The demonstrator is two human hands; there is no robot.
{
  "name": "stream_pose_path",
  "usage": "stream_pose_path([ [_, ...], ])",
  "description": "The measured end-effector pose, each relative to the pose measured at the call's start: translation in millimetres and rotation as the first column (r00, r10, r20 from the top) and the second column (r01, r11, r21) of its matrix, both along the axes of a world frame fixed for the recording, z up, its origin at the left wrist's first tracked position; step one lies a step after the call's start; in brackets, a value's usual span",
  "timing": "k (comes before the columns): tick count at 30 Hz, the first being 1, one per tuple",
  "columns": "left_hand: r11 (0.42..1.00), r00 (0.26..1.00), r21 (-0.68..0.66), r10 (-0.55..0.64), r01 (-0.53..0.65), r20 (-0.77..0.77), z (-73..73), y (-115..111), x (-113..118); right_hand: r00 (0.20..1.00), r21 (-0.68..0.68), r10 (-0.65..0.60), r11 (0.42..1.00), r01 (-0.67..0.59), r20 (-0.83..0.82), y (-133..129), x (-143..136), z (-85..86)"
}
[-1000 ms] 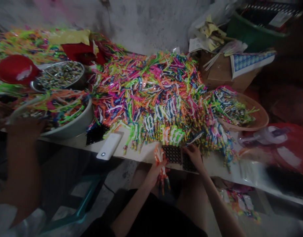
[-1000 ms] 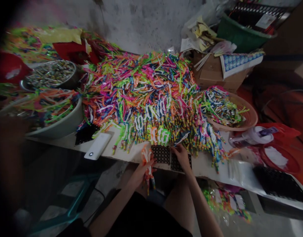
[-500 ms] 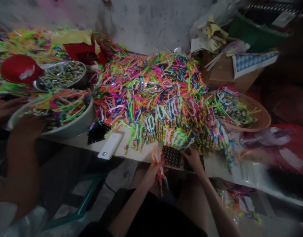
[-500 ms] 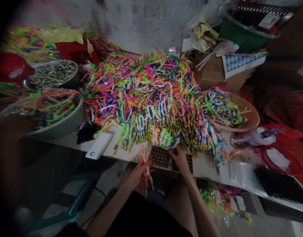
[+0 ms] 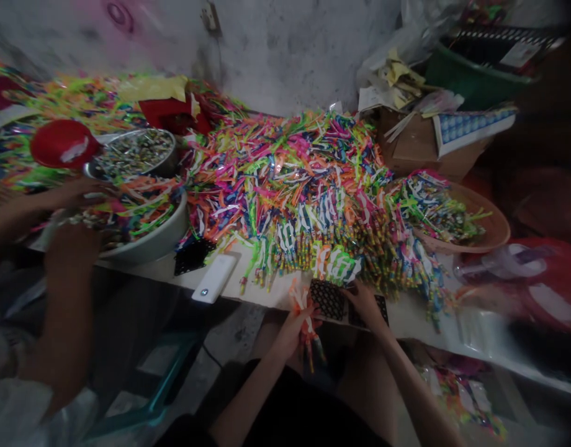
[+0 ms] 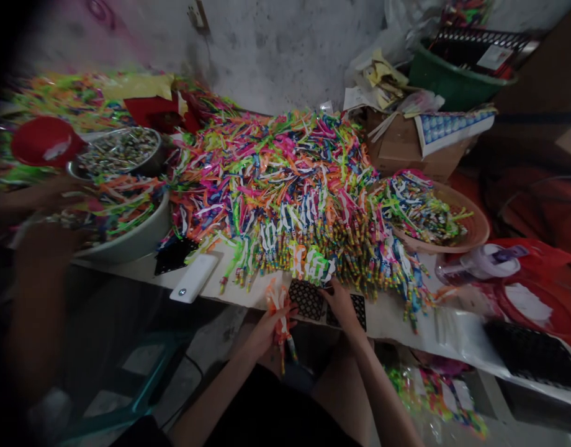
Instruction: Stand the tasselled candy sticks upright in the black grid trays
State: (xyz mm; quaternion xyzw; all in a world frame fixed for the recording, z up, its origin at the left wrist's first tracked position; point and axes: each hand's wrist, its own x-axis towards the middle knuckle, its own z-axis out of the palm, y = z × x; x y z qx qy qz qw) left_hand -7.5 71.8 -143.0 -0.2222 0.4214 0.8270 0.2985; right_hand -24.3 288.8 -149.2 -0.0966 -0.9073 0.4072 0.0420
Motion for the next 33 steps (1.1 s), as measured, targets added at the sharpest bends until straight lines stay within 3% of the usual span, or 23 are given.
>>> stream_pose_path([
  [10, 0.999, 0.999, 0.033, -0.020, 0.019, 0.031, 9.8, 2.6, -5.1, 0.990, -0.047, -0.081, 0.996, 0.076, -0.113, -4.1, 13.7, -1.0],
  [14, 0.997, 1.000, 0.071, -0.021, 0.023, -0.019, 17.2, 3.6, -5.0, 0.988, 0.049, -0.114, 0.992, 0.120, -0.101, -12.6, 35.9, 8.5],
  [16, 0.996, 0.999, 0.088, -0.014, 0.017, -0.037, 21.2, 4.8, -6.7, 0.995, 0.081, -0.079, 0.993, 0.084, -0.060, -24.8, 48.9, 14.2],
  [20, 0.994, 0.999, 0.104, -0.014, 0.018, -0.040, 29.0, 9.9, -11.7, 0.994, 0.085, 0.098, 0.991, -0.101, 0.040, -54.3, 65.6, 21.0],
  [24, 0.992, 0.998, 0.127, -0.003, 0.012, -0.068, 37.2, 14.2, -13.3, 0.997, 0.132, 0.075, 0.989, -0.074, -0.002, -67.9, 67.0, 26.8],
  [29, 0.991, 0.997, 0.122, -0.042, 0.050, -0.065, 50.4, 15.2, -13.1, 0.993, 0.005, 0.113, 0.994, -0.113, -0.043, -67.5, 63.1, 40.0],
  [33, 0.996, 0.996, 0.084, -0.010, 0.017, -0.085, 57.9, 14.4, -15.7, 0.981, -0.224, 0.190, 0.958, -0.177, 0.036, -69.1, 61.1, 43.7],
])
